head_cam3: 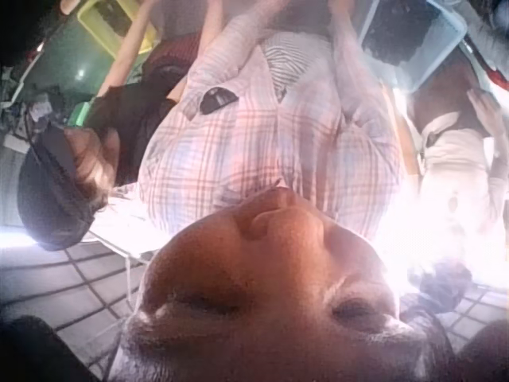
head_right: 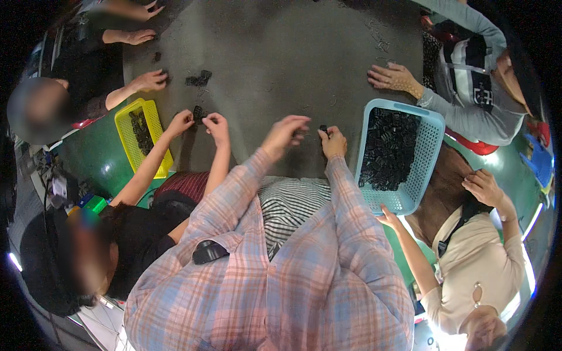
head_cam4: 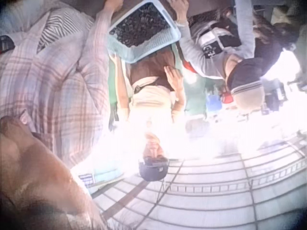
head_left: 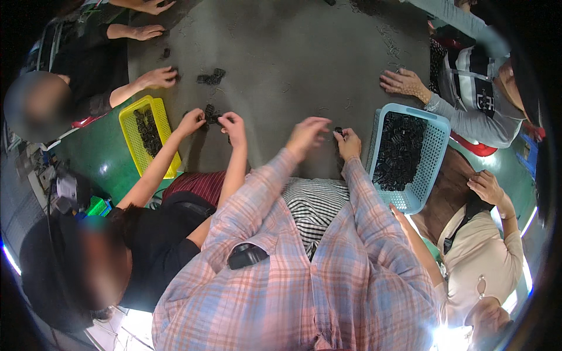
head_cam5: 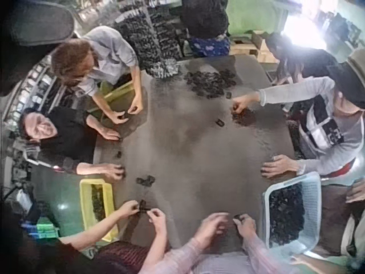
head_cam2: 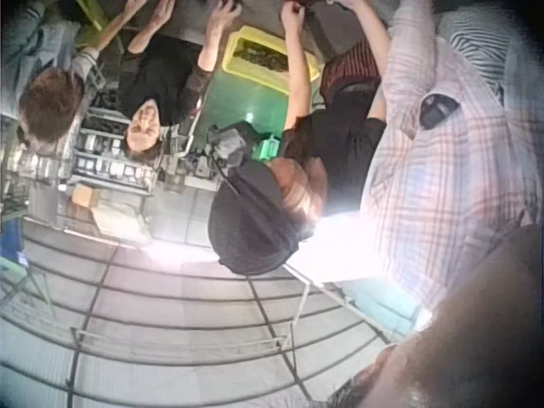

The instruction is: The person sorts small black plastic components on a table, picking them up and placing them into a light blue basket. Other people at the table perform similar sorting actions.

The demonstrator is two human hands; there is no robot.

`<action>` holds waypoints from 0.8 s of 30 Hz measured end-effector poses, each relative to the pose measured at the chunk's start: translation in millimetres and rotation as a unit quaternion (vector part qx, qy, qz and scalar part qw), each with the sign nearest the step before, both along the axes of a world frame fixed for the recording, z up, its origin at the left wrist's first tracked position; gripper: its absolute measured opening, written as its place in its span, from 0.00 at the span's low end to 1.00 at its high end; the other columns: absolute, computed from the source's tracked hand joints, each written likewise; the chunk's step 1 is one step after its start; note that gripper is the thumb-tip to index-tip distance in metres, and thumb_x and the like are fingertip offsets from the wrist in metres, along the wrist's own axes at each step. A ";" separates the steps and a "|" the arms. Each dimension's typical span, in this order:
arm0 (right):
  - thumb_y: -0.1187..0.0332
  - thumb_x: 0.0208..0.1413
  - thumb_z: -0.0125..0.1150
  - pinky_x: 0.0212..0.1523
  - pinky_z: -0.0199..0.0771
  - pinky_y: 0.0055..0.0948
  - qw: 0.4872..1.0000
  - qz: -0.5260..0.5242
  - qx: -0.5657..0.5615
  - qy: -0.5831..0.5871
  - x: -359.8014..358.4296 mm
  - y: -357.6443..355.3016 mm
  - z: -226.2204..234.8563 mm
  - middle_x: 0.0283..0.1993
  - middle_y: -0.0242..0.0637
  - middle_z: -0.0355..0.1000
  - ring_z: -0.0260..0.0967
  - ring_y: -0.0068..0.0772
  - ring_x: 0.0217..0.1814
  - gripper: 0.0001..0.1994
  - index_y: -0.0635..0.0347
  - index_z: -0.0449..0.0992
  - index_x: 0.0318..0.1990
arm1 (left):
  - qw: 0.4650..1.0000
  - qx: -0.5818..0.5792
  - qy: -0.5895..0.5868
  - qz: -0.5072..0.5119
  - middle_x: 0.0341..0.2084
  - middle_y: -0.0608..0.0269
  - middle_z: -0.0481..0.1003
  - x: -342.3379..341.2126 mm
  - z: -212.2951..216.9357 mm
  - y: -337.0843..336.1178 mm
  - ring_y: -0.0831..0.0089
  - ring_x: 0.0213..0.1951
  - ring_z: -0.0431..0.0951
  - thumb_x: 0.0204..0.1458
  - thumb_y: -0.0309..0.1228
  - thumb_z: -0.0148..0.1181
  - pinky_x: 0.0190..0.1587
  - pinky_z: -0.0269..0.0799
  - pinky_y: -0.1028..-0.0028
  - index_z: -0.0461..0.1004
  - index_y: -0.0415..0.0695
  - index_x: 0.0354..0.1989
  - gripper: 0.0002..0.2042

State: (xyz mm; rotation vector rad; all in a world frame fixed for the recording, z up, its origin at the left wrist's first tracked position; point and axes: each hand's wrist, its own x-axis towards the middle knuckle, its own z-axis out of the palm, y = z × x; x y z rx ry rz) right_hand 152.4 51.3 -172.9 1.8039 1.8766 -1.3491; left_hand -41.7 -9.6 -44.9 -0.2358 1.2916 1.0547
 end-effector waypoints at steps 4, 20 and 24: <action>0.58 0.51 0.61 0.40 0.70 0.39 0.986 -0.005 0.079 0.144 29.8 -3.6 29.5 0.34 0.42 0.73 0.72 0.37 0.39 0.16 0.62 0.72 0.38 | 0.975 0.180 -0.029 -0.124 0.34 0.66 0.75 73.5 70.8 75.5 0.79 0.29 0.74 0.51 0.37 0.56 0.38 0.69 0.80 0.72 0.48 0.49 0.17; 0.75 0.49 0.58 0.41 0.69 0.36 0.905 0.088 0.409 0.074 41.9 3.7 156.7 0.38 0.42 0.72 0.69 0.44 0.41 0.09 0.61 0.75 0.39 | 0.705 -0.215 0.494 -0.461 0.65 0.37 0.25 26.8 -109.5 -88.0 0.45 0.67 0.20 0.22 0.69 0.63 0.61 0.26 0.39 0.32 0.42 0.68 0.67; 0.77 0.49 0.57 0.40 0.71 0.34 0.945 0.089 0.292 0.119 14.3 -24.0 137.1 0.38 0.42 0.72 0.70 0.43 0.40 0.08 0.62 0.75 0.38 | 0.693 -0.138 0.622 -0.337 0.66 0.40 0.24 22.9 -150.3 -21.1 0.47 0.67 0.20 0.32 0.69 0.56 0.62 0.24 0.40 0.34 0.40 0.67 0.61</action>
